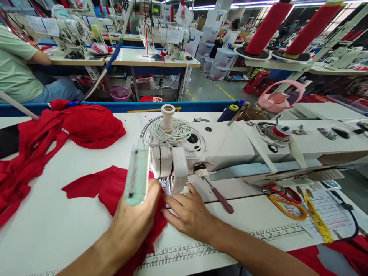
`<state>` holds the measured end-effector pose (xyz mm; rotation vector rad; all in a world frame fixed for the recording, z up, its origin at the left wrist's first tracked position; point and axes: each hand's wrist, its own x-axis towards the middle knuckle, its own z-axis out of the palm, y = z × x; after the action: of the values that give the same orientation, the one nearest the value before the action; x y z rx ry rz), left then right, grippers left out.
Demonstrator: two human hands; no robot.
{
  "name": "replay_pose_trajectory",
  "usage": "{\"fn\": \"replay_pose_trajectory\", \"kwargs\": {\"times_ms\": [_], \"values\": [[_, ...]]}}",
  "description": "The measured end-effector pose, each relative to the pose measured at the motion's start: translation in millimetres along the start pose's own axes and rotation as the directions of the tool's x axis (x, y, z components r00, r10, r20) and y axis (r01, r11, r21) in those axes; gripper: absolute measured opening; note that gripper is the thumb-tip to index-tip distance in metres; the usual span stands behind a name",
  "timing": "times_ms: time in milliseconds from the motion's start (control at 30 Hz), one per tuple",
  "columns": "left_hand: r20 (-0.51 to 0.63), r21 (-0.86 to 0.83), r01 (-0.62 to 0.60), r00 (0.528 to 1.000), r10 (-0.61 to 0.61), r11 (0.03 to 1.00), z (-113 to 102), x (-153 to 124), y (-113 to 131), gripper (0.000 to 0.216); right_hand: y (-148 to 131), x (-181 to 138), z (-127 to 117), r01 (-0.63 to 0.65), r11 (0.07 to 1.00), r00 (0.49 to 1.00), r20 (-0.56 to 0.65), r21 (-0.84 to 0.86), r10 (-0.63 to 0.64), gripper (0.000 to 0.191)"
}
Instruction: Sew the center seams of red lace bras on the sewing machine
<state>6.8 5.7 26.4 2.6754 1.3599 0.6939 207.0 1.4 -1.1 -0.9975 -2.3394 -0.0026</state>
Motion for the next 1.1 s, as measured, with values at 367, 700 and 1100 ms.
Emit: {"fn": "replay_pose_trajectory", "kwargs": {"times_ms": [367, 700, 1100], "values": [[0.071, 0.021, -0.115, 0.991, 0.114, 0.993, 20.0, -20.8, -25.8, 0.034, -1.8, 0.4, 5.5, -0.038, 0.992, 0.998, -0.044, -0.118, 0.033, 0.03], [-0.007, -0.032, -0.198, 0.98, 0.198, 0.98, 33.1, -2.8, -46.6, 0.032, 3.8, 8.0, 9.0, -0.091, 0.977, 0.994, 0.047, -0.19, 0.102, 0.021], [0.046, 0.008, -0.259, 0.965, 0.258, 0.966, 34.1, 1.2, -63.0, 0.028, 4.4, 8.9, 9.9, -0.092, 0.97, 0.992, 0.064, -0.226, 0.109, 0.022]]}}
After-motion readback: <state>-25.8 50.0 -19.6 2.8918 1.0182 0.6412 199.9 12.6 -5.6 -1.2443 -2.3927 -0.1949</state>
